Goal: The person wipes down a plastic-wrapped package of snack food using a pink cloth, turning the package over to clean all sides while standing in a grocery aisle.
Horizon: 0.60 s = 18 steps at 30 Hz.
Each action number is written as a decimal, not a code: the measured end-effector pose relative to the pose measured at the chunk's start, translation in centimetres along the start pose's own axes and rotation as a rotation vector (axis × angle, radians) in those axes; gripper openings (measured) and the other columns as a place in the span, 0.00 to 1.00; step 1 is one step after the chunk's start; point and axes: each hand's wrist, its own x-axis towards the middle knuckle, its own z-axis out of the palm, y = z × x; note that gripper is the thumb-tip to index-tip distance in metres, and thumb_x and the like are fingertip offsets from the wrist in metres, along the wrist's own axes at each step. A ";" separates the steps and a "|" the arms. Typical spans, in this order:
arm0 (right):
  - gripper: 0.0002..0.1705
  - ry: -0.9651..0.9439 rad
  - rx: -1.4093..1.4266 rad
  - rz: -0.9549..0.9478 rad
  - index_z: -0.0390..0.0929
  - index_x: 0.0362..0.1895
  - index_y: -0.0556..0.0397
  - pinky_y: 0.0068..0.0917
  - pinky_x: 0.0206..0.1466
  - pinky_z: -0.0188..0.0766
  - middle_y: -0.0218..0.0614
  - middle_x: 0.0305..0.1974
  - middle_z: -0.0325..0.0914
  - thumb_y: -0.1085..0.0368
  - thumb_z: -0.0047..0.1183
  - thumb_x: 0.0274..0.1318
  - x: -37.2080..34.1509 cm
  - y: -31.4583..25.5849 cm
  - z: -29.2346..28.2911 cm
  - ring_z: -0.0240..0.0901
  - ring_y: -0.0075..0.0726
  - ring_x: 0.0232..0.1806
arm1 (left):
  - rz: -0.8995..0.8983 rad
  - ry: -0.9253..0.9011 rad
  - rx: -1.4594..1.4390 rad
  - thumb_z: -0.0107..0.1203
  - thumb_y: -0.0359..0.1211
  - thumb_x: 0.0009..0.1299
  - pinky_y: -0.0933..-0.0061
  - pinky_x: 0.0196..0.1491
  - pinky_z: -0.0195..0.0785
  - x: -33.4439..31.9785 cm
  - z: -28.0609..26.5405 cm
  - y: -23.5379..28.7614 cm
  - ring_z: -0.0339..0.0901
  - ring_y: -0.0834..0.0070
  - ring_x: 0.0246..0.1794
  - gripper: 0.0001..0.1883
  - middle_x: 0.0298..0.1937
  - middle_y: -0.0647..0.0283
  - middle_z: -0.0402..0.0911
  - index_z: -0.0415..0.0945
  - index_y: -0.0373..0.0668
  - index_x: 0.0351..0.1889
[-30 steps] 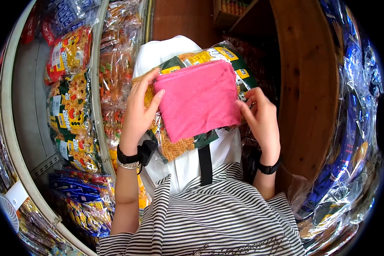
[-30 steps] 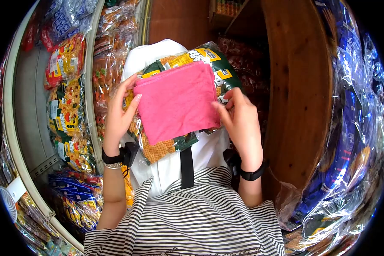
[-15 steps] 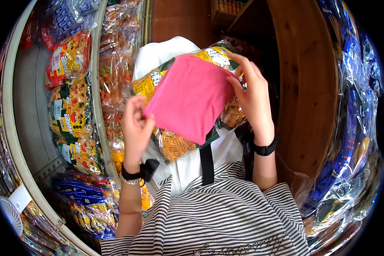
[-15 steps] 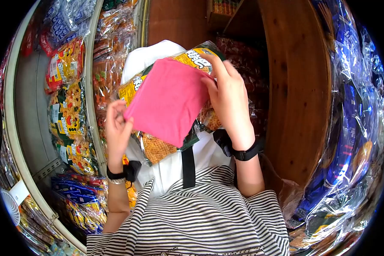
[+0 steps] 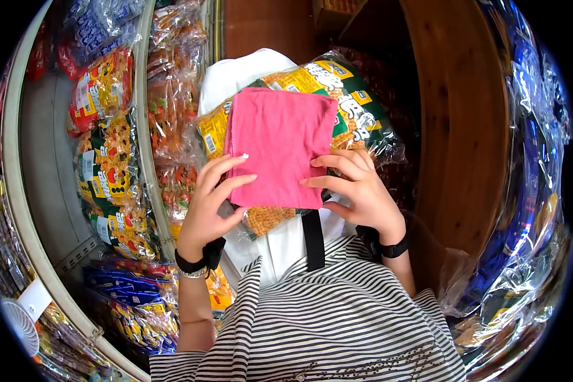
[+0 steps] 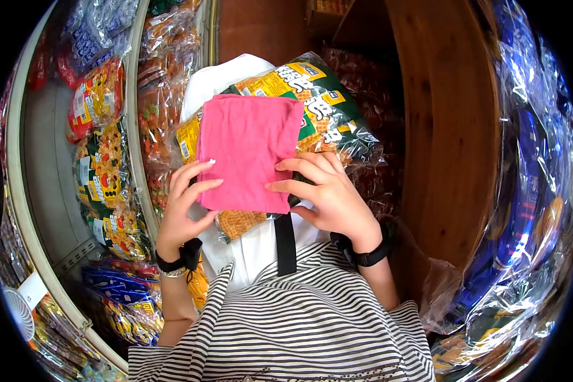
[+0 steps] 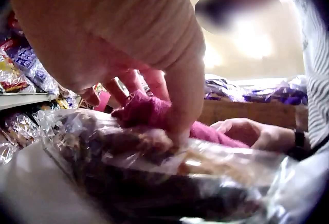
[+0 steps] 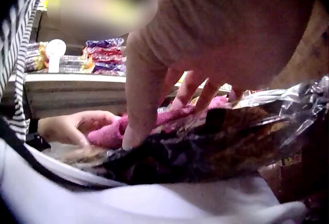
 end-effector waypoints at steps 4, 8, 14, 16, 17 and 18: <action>0.25 0.032 -0.148 -0.062 0.84 0.42 0.35 0.43 0.62 0.55 0.24 0.56 0.73 0.66 0.68 0.31 -0.7 0.5 0.9 0.65 0.38 0.61 | -0.023 0.093 0.000 0.61 0.24 0.49 0.56 0.68 0.55 0.2 0.6 -0.5 0.72 0.59 0.60 0.22 0.57 0.61 0.79 0.82 0.43 0.46; 0.21 0.038 -0.109 -0.083 0.85 0.39 0.34 0.44 0.62 0.54 0.24 0.57 0.73 0.62 0.68 0.32 -0.7 0.1 0.1 0.65 0.36 0.62 | 0.031 0.116 0.050 0.60 0.24 0.51 0.57 0.66 0.57 -0.7 0.1 -0.8 0.76 0.63 0.56 0.19 0.51 0.62 0.83 0.84 0.43 0.43; 0.14 0.033 0.033 -0.163 0.85 0.35 0.41 0.42 0.62 0.55 0.25 0.46 0.80 0.65 0.66 0.38 -1.4 0.6 0.0 0.71 0.37 0.58 | 0.092 0.048 0.070 0.60 0.27 0.52 0.57 0.62 0.59 -1.7 -1.2 0.9 0.81 0.67 0.48 0.13 0.41 0.66 0.87 0.85 0.44 0.37; 0.10 0.051 0.304 -0.106 0.84 0.34 0.47 0.42 0.62 0.56 0.28 0.37 0.82 0.70 0.62 0.41 -1.5 -0.2 -1.4 0.76 0.39 0.53 | 0.066 0.039 0.013 0.60 0.28 0.53 0.57 0.58 0.64 -1.7 -2.0 1.4 0.82 0.68 0.41 0.09 0.37 0.65 0.87 0.84 0.43 0.33; 0.09 0.090 0.360 -0.107 0.82 0.35 0.53 0.38 0.57 0.64 0.33 0.34 0.82 0.72 0.58 0.45 -1.1 -0.2 -1.6 0.79 0.42 0.45 | 0.022 0.010 -0.092 0.62 0.28 0.53 0.61 0.54 0.68 -1.7 -2.3 1.2 0.82 0.68 0.40 0.09 0.36 0.63 0.86 0.83 0.41 0.33; 0.09 0.088 0.363 -0.108 0.82 0.35 0.53 0.38 0.57 0.64 0.33 0.34 0.82 0.72 0.58 0.45 -0.8 -0.2 -1.4 0.79 0.42 0.45 | -0.018 -0.018 -0.195 0.63 0.28 0.53 0.65 0.49 0.71 -1.7 -2.7 0.9 0.81 0.68 0.38 0.09 0.34 0.60 0.85 0.83 0.40 0.33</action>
